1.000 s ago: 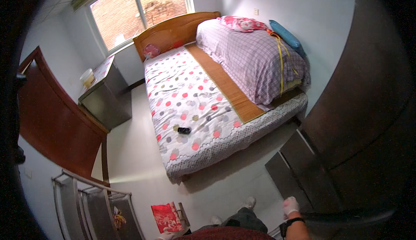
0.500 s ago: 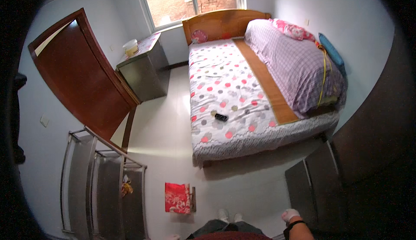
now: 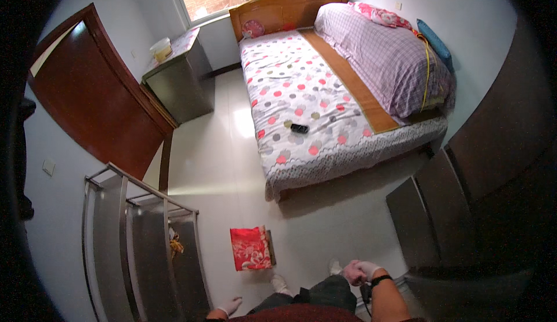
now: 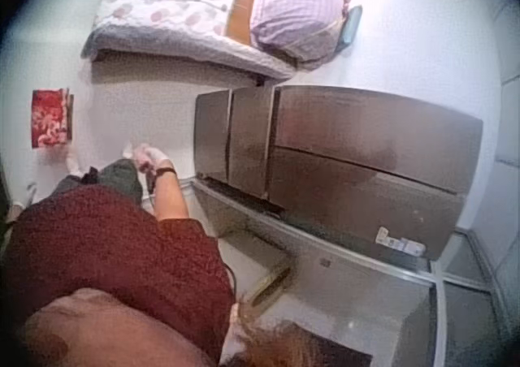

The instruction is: The person wipes a metal shelf unit, a glass door, and a stainless steel refrigerator with a pink cloth while wearing white gloves. The cleaning proceeds from the shelf to the glass door and then to the refrigerator doors.

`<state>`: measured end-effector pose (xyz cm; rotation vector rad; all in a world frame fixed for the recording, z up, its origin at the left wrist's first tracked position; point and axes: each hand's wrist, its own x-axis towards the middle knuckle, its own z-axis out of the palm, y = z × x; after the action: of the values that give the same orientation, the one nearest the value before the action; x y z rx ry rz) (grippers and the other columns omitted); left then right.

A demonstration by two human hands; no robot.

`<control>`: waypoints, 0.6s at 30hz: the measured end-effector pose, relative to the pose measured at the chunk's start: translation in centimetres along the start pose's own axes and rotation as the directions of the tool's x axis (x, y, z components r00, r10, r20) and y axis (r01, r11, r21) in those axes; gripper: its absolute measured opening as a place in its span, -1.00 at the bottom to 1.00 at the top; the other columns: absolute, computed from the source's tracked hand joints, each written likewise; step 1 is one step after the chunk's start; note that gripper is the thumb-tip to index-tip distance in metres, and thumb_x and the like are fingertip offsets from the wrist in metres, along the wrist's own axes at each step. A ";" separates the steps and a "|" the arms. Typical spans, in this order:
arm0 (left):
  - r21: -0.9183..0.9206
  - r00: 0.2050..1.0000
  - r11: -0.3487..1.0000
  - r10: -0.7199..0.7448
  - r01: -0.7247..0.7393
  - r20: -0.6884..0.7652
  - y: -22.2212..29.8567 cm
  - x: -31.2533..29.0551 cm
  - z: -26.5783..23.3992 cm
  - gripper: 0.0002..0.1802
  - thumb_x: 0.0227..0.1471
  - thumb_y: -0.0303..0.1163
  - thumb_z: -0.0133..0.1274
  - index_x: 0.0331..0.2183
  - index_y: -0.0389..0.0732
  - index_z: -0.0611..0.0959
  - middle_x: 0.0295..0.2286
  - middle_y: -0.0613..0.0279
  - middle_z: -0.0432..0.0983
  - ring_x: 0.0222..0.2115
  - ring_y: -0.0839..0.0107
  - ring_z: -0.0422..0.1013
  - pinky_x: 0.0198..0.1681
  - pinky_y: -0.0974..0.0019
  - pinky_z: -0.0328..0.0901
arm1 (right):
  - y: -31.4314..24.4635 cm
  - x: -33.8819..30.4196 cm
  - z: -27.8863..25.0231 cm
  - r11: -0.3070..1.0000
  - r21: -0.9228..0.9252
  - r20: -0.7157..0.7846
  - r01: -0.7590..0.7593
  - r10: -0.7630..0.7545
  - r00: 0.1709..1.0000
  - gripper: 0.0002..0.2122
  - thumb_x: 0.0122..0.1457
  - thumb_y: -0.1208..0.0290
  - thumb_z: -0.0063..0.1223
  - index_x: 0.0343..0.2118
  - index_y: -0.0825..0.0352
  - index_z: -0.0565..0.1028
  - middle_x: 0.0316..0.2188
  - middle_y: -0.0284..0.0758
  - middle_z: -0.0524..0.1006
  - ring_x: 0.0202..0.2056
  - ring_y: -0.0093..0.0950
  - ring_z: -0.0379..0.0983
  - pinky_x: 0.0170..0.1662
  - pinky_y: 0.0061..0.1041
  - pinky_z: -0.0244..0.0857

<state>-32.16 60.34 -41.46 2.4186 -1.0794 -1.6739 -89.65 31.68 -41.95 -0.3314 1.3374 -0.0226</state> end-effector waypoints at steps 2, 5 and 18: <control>-0.011 0.998 1.000 -0.025 0.024 -0.064 -2.9 -1.8 -3.4 -0.40 0.18 0.08 -0.03 0.10 -0.07 0.63 0.04 -0.06 0.55 0.10 0.02 0.44 0.20 0.11 0.29 | 1.8 1.9 5.9 0.989 -0.147 -0.086 -0.034 0.022 0.996 -0.81 0.23 0.25 0.05 -0.28 0.25 0.59 -0.45 -0.28 0.57 -0.49 -0.48 0.45 -0.44 -0.38 0.32; 0.018 0.987 0.988 -0.151 0.153 -0.060 -8.3 -3.2 -8.1 -0.40 0.17 0.10 -0.04 0.07 -0.09 0.65 -0.01 -0.06 0.58 0.06 -0.01 0.47 0.17 0.11 0.33 | 4.3 3.3 12.2 0.472 -0.846 0.174 0.248 -0.196 0.965 -0.85 0.24 0.39 0.01 -0.38 0.30 0.59 -0.51 -0.30 0.58 -0.65 -0.52 0.35 -0.58 -0.47 0.22; 0.069 0.984 0.987 -0.149 0.142 0.096 -12.7 0.9 -10.1 -0.43 0.20 0.06 -0.07 0.08 -0.07 0.64 0.02 -0.08 0.56 0.09 0.07 0.46 0.17 0.12 0.32 | 9.1 4.3 16.6 0.959 -0.281 0.341 0.026 0.074 0.937 -0.93 0.25 0.46 -0.01 -0.32 0.33 0.46 -0.53 -0.27 0.59 -0.66 -0.63 0.38 -0.64 -0.61 0.19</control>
<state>-16.94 65.86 -42.58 2.5330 -1.0015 -1.8521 -74.33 43.13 -45.13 -0.5349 0.9893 0.2413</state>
